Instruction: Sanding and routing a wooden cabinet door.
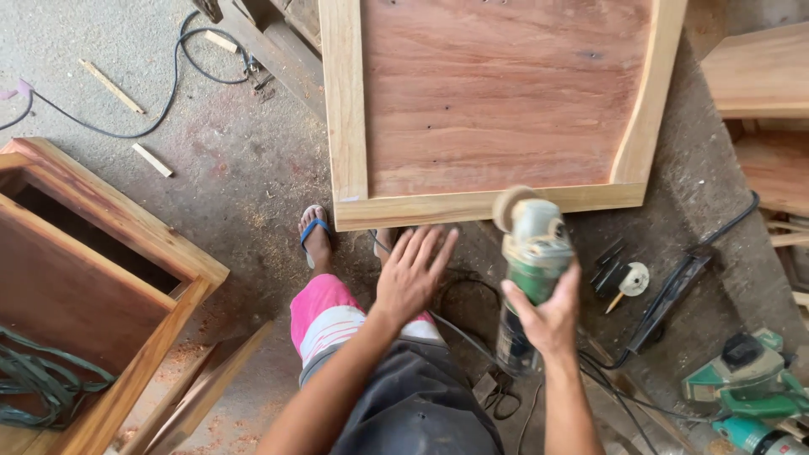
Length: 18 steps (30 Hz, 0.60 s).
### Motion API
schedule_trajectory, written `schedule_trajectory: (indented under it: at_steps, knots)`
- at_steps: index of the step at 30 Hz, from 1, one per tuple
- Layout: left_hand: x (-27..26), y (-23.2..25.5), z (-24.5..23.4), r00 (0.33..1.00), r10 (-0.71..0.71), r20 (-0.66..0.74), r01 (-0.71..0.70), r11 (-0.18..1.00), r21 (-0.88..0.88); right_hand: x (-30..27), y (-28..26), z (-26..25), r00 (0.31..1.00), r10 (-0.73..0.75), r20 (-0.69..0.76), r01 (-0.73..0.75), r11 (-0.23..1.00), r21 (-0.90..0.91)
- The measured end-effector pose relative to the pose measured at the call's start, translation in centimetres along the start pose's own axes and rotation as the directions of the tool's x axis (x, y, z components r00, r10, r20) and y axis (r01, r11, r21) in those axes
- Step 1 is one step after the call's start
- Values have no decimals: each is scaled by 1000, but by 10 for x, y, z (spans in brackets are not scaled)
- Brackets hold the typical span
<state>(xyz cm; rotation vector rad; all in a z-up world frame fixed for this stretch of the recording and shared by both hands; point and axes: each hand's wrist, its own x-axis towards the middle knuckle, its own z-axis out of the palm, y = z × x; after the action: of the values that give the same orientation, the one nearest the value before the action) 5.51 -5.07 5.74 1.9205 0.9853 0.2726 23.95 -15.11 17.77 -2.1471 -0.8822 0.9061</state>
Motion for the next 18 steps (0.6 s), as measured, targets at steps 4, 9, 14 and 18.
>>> schedule_trajectory:
  at_steps: [4, 9, 14, 18]
  knots:
    - [44, -18, 22, 944, 330, 23, -254, 681, 687, -43, 19, -64, 980, -101, -172, 77, 987, -138]
    - [57, -18, 23, 926, 375, -40, -253, 696, 672, -105, 41, -109, 962, 1, -272, -39, 990, -136]
    - [54, 20, -16, 958, 285, 18, -247, 793, 557, -150, 57, -124, 950, 94, -296, -151, 973, -176]
    - [48, 66, -26, 951, 305, -51, -212, 763, 611, -177, 89, -124, 940, 190, -283, -247, 952, -182]
